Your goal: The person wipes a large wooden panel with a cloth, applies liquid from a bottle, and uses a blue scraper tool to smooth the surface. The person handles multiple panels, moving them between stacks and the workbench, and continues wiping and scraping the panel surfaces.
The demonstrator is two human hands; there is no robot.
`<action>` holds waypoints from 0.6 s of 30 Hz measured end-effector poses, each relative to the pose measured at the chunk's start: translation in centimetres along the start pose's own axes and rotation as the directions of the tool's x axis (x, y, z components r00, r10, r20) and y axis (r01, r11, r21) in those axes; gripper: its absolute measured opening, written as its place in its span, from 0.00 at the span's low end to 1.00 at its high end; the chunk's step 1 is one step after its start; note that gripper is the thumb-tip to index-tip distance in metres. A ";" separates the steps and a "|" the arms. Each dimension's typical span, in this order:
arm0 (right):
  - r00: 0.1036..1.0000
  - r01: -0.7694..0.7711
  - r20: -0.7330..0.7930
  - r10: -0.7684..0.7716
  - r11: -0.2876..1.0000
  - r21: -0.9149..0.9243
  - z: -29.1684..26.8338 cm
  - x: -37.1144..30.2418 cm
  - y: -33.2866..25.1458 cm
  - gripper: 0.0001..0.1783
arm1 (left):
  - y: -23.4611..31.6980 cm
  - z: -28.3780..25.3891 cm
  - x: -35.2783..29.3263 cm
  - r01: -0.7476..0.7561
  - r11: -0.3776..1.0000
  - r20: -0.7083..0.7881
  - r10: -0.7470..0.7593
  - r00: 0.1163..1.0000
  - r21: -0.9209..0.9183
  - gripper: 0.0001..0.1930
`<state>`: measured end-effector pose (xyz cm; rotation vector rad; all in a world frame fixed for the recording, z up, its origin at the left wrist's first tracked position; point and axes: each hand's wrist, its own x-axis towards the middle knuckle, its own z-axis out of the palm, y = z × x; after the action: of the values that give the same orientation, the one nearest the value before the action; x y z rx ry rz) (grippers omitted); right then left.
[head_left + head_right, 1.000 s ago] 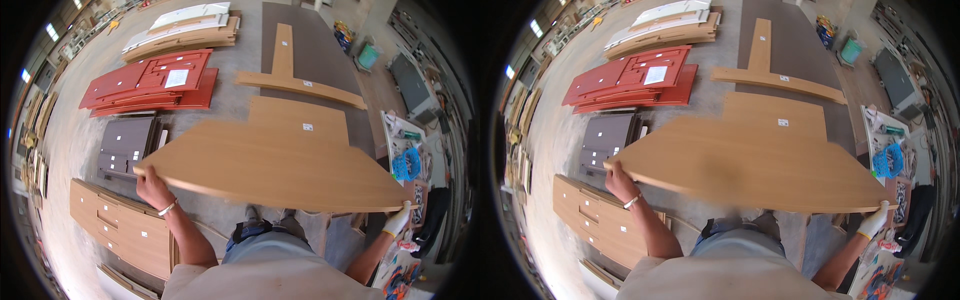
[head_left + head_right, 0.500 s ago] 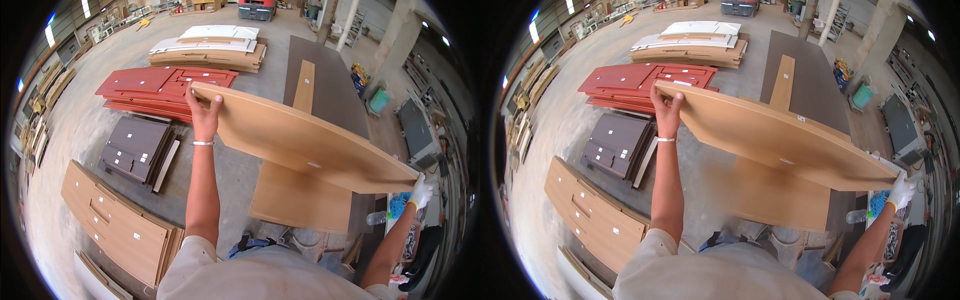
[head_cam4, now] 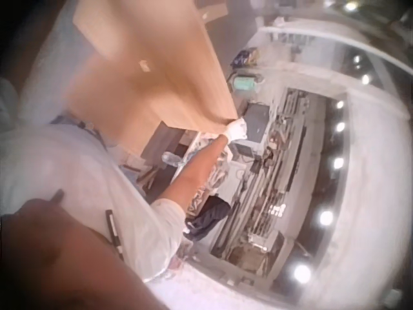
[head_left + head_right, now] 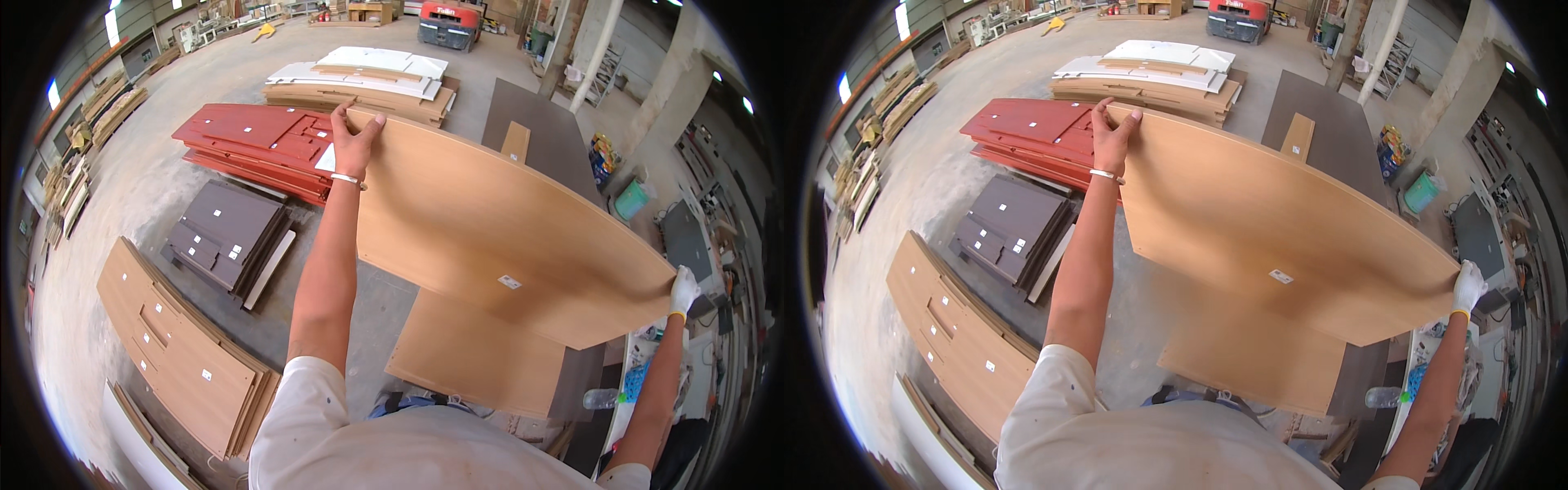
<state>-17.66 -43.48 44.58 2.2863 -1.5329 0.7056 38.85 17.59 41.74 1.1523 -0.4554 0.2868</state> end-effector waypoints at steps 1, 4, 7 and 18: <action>1.000 0.012 -0.011 -0.012 1.000 0.017 0.4 0.7 -0.8 0.26 | -0.2 0.6 0.3 -0.003 1.000 0.009 0.003 1.000 -0.018 0.36; 0.999 0.031 0.004 -0.032 0.996 0.087 1.6 2.0 -3.7 0.26 | -1.9 0.2 1.7 -0.041 0.999 -0.024 0.041 0.999 0.025 0.34; 0.992 0.129 -0.030 -0.126 0.982 0.141 2.7 3.5 -5.7 0.28 | -2.4 -0.7 2.7 -0.055 0.990 -0.089 0.066 0.994 0.127 0.31; 0.965 0.262 -0.085 -0.249 0.938 0.227 10.1 9.8 -6.6 0.24 | 2.4 -1.8 -2.5 -0.076 0.990 -0.243 0.103 0.965 0.120 0.19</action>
<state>-6.21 -53.61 41.71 2.5535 -1.1487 0.9094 35.92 20.23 41.90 1.1863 -0.2729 0.5347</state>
